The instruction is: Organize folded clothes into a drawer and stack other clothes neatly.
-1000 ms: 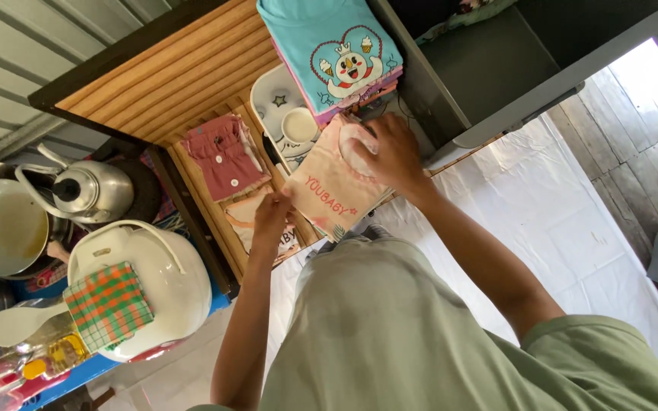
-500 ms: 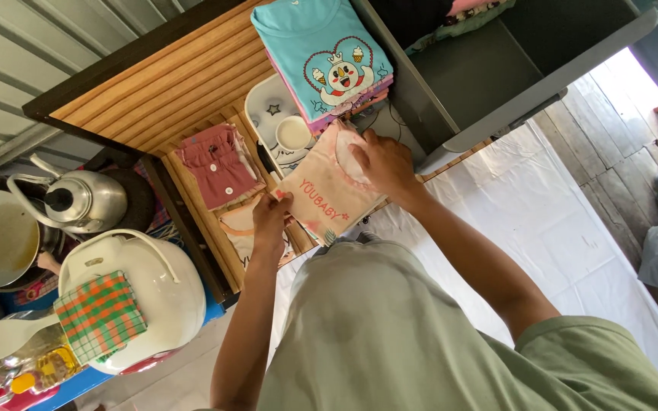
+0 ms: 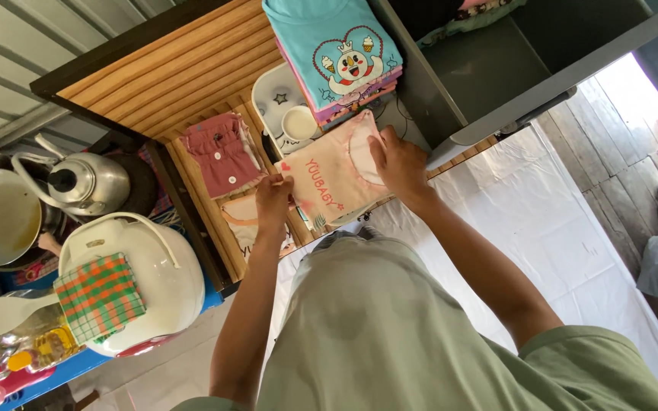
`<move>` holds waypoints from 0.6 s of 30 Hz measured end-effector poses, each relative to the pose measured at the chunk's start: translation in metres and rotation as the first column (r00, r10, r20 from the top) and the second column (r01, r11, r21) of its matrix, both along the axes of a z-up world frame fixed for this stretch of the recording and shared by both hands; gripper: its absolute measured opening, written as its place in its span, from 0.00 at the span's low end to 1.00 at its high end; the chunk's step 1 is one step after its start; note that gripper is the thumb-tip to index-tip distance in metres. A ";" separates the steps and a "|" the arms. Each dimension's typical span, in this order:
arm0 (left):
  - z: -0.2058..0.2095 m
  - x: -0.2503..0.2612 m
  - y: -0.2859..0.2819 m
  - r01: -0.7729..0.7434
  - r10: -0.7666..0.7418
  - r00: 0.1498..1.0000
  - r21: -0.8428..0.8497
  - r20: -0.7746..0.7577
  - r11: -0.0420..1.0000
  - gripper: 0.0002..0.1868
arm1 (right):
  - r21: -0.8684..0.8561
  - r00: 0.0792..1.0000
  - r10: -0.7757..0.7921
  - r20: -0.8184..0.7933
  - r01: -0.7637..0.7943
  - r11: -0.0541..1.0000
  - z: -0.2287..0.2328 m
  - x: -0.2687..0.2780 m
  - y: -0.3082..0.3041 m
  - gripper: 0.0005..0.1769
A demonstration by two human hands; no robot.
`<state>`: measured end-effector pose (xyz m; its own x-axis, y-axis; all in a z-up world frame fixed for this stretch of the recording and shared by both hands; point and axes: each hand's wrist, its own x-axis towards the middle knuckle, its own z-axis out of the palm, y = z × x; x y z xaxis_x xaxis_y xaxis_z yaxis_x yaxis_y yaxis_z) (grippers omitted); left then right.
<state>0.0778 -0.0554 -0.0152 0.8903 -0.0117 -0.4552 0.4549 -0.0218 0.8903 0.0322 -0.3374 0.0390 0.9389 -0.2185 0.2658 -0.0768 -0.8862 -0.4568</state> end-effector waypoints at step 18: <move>0.074 -0.037 -0.052 0.110 -0.774 0.571 0.909 0.273 0.402 0.34 | -0.231 0.902 0.432 0.004 -0.419 0.878 0.010 0.006 0.027 0.34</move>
